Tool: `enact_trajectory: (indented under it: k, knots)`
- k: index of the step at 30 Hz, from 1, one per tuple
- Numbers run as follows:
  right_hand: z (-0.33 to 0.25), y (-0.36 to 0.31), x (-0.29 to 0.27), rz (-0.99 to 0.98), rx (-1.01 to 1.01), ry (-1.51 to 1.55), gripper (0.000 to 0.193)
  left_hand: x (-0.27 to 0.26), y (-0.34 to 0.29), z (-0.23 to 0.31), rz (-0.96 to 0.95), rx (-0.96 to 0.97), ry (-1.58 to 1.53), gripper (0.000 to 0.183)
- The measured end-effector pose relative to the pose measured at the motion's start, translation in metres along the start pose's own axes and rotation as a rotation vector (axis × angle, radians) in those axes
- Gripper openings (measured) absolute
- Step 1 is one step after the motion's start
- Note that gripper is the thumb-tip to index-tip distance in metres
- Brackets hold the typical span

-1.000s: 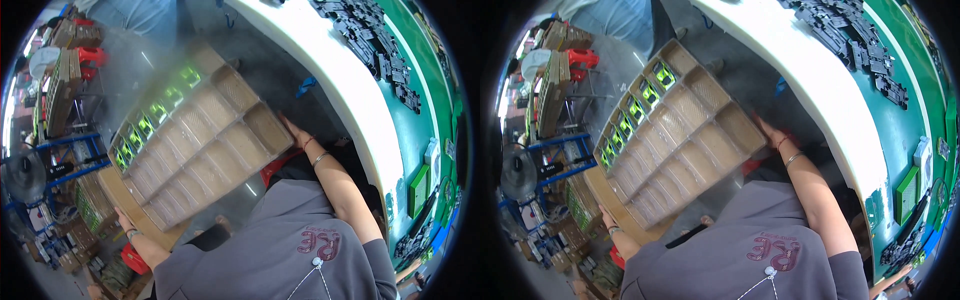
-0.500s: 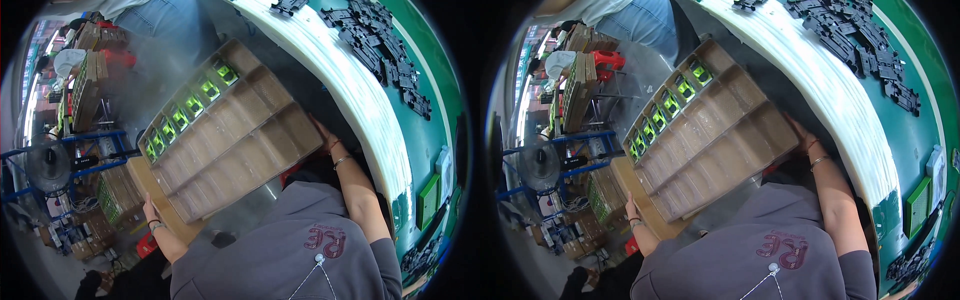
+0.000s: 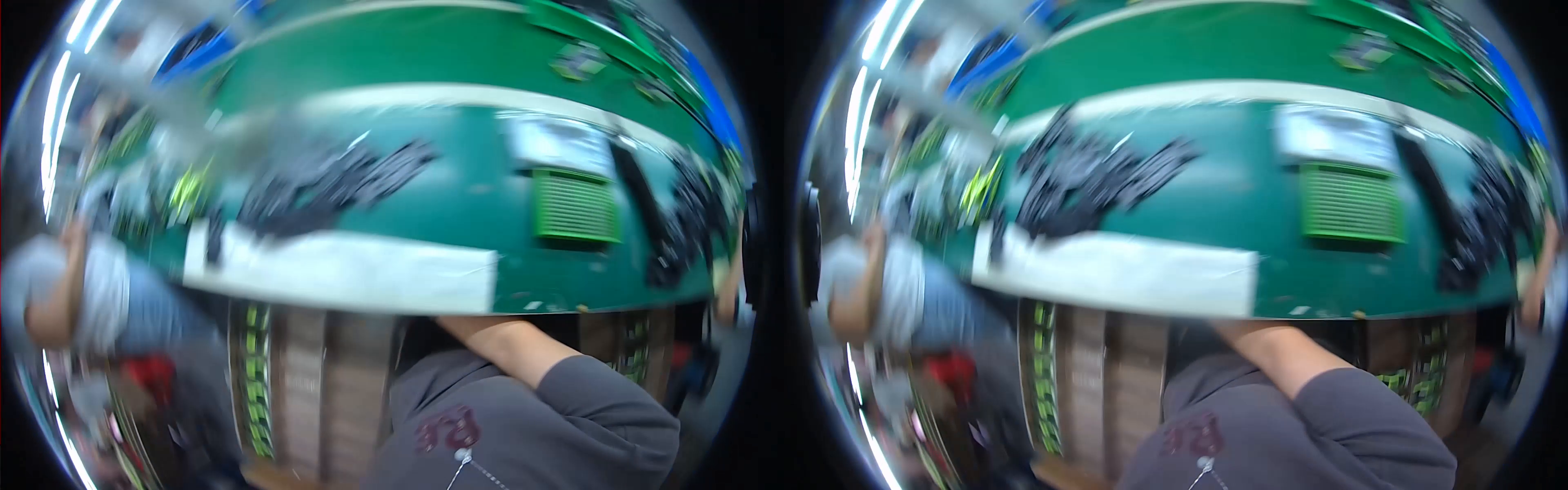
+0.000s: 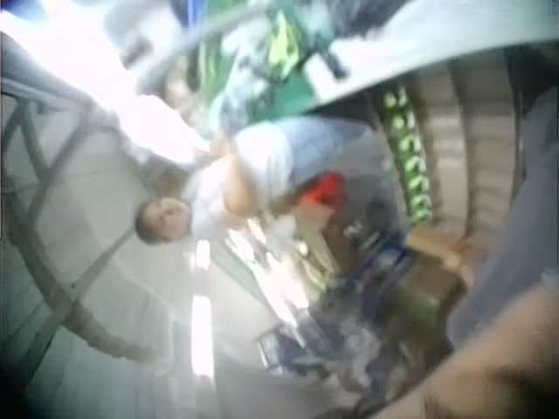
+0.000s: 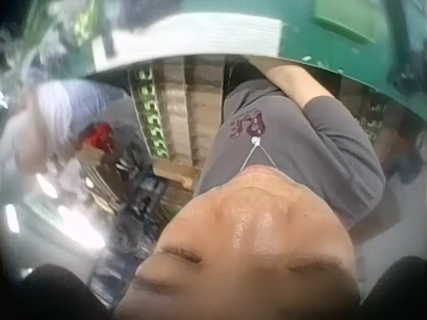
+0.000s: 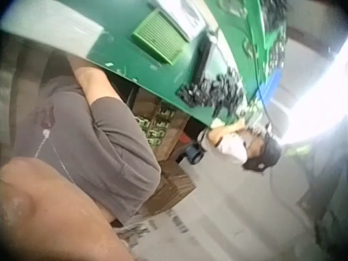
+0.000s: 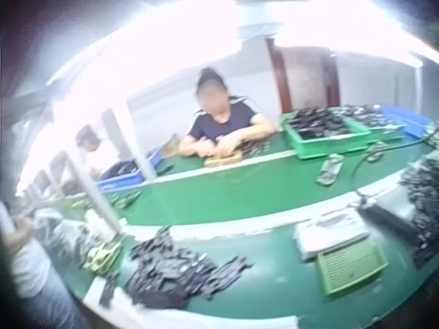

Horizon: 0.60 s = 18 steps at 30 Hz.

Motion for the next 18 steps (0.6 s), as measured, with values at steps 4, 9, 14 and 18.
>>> enact_trajectory:
  k: [4, 9, 14, 18]
  knots:
    - [-0.046, 0.004, 0.007, 0.178, -0.013, -0.319, 0.054, 0.118, 0.052, 0.189, 0.025, 0.530, -0.056, 0.051]
    - [-0.146, 0.016, 0.010, 0.267, -0.166, -0.639, 0.051, 0.116, -0.003, 0.347, 0.286, 0.987, -0.143, 0.046]
    - [-0.262, -0.182, 0.039, 0.125, -0.467, -0.521, 0.045, 0.034, -0.111, 0.426, 0.715, 1.293, -0.196, 0.042]
    - [-0.301, -0.331, -0.006, 1.151, -0.392, -0.765, 0.042, 0.045, -0.232, 0.587, 0.315, 1.388, -0.348, 0.035]
Point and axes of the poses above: each hand's wrist, its own y-axis towards the middle knuckle, its own x-axis out of the palm, z = x × y, the point moved 7 cm from there along y, towards the middle knuckle, and after that the axes turned 2 degrees about -z, right-handed, at the moved point
